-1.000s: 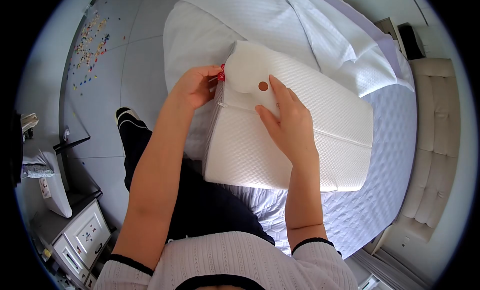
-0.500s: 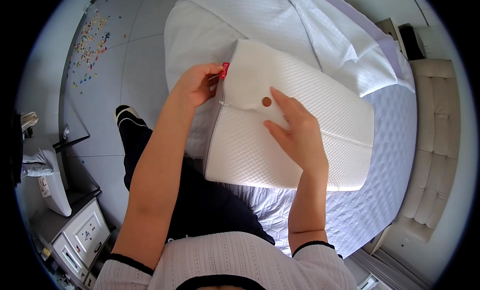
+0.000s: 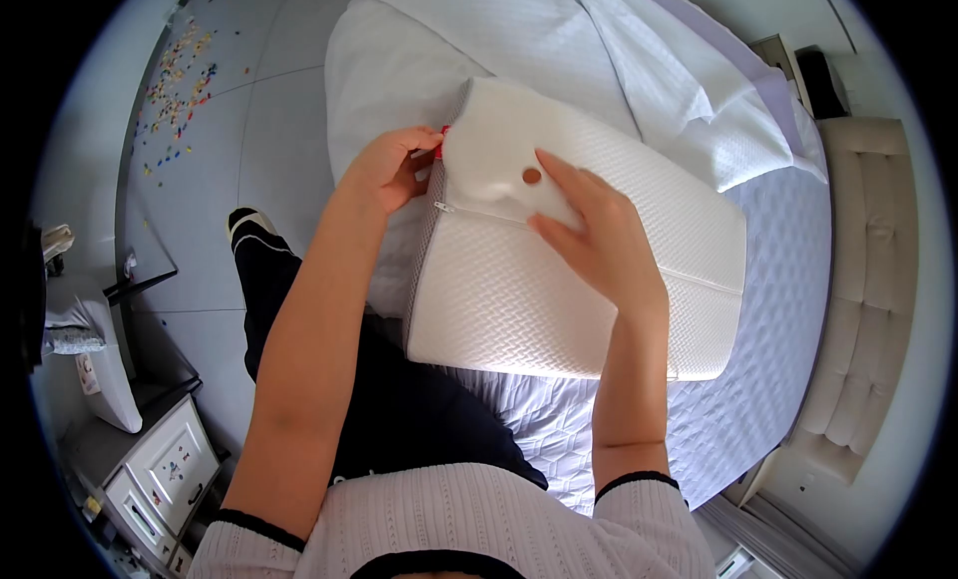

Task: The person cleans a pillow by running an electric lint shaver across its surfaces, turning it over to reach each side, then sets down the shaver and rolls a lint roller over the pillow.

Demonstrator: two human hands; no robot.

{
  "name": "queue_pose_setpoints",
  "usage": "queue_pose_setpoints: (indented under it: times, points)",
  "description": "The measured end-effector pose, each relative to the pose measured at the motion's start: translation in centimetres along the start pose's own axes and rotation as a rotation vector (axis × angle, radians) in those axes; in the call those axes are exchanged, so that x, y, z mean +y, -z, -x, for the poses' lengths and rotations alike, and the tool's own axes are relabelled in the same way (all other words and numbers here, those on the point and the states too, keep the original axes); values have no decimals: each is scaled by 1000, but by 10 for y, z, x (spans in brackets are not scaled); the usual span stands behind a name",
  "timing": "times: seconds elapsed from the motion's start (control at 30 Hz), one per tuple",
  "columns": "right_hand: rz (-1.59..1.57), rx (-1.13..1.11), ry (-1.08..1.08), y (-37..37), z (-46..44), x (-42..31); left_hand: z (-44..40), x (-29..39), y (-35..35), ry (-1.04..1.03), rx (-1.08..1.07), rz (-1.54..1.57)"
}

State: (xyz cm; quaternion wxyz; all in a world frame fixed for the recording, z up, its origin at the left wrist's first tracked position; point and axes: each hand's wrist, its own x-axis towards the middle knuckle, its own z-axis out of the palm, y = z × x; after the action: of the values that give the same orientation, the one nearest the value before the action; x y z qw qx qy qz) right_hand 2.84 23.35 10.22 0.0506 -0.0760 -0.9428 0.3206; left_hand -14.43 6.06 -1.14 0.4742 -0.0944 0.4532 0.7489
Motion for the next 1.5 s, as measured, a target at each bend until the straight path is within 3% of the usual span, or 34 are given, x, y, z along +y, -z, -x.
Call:
queue_pose_setpoints:
  times: [0.1,0.3,0.37,0.5,0.77,0.9,1.0,1.1,1.27,1.37,1.43,1.5]
  points:
    - [-46,89,75,-11,-32,14,-1,0,0,15,14,15]
    - [55,171,-52,-7,-76,37,-3,1,-1,22,35,-8]
    - [43,117,-199,-2,-82,35,-4,0,-3,17,49,1]
    - [15,162,-211,-5,-77,36,-4,0,-5,11,79,13]
    - [-129,160,-17,-1,-37,31,-10,-2,-2,10,90,12]
    - [29,281,-279,-2,-37,37,-4,-2,-4,-1,85,-14]
    - [55,380,-130,-21,-36,37,-1,-2,-5,-5,91,-16]
    - [-111,232,-192,-22,-31,17,0,-2,-7,-26,118,-6]
    - [37,395,-137,-17,-38,44,0,-2,-7,-34,94,-45]
    - [36,403,-283,-18,-40,37,-1,-3,-7,-42,89,-82]
    - [46,348,-104,-26,-40,29,0,-2,-9,-51,94,-103]
    - [30,278,-146,-25,-38,11,2,0,-11,-73,98,-139]
